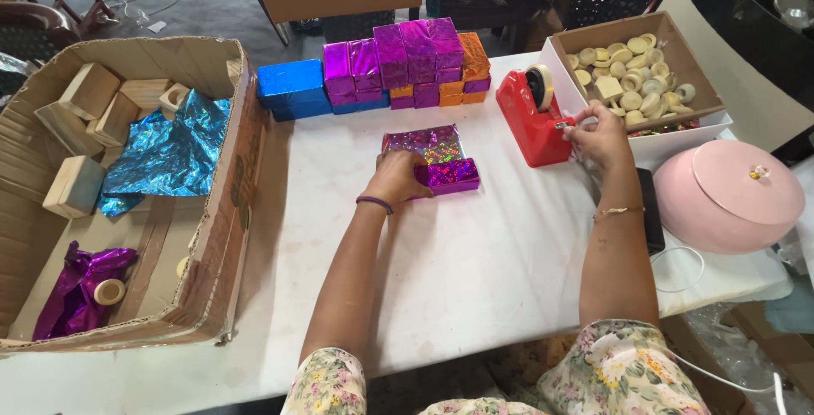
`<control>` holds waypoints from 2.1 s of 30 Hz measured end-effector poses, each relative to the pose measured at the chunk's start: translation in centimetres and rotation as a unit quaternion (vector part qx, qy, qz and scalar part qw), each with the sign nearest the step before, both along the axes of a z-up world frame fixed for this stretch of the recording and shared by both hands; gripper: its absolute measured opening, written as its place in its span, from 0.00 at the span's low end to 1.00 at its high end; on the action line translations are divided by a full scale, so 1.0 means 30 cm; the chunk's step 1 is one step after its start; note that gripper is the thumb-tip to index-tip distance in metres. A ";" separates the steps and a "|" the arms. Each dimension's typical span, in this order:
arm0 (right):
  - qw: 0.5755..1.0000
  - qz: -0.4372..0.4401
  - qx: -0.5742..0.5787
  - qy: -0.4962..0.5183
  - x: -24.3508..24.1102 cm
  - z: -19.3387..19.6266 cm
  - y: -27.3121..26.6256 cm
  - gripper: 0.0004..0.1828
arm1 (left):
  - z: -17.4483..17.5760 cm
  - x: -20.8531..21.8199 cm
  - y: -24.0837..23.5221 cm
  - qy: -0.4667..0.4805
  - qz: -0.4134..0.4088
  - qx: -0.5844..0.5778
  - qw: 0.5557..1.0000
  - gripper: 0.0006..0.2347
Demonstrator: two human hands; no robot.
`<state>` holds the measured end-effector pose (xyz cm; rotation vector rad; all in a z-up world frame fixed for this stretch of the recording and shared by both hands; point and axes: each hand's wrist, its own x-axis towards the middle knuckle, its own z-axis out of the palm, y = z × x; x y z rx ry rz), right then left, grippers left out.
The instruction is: The person wipes a small wooden block with a cloth, then wraps it in shiny purple foil paper. They fold the paper around the block and secure it with clear tape from a red dispenser. The wrapped gift is placed on a stack of similar items, and the person proceeds to wipe another wooden block.
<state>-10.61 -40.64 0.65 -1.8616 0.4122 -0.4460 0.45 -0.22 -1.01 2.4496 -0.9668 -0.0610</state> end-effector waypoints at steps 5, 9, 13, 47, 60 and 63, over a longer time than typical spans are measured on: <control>0.997 -0.078 -0.026 0.009 -0.025 0.035 0.100 0.11 | -0.002 0.002 0.007 0.000 0.003 -0.006 1.000 0.27; 0.966 -0.141 -0.217 0.006 -0.032 0.024 0.118 0.09 | 0.066 -0.030 0.017 0.018 0.013 0.023 0.999 0.20; 0.943 -0.164 -0.290 0.015 -0.044 0.003 0.119 0.08 | 0.054 -0.022 0.018 -0.003 0.010 0.019 1.000 0.18; 0.941 0.312 0.108 0.070 0.011 0.033 0.650 0.10 | 0.019 -0.349 0.069 -0.309 0.009 -0.036 0.951 0.24; 0.937 0.300 0.138 0.112 0.096 -0.051 0.640 0.09 | 0.018 -0.343 0.070 -0.320 0.005 -0.033 0.947 0.23; 0.944 0.292 0.101 0.113 0.104 -0.059 0.637 0.08 | 0.019 -0.344 0.073 -0.323 0.003 -0.033 0.946 0.23</control>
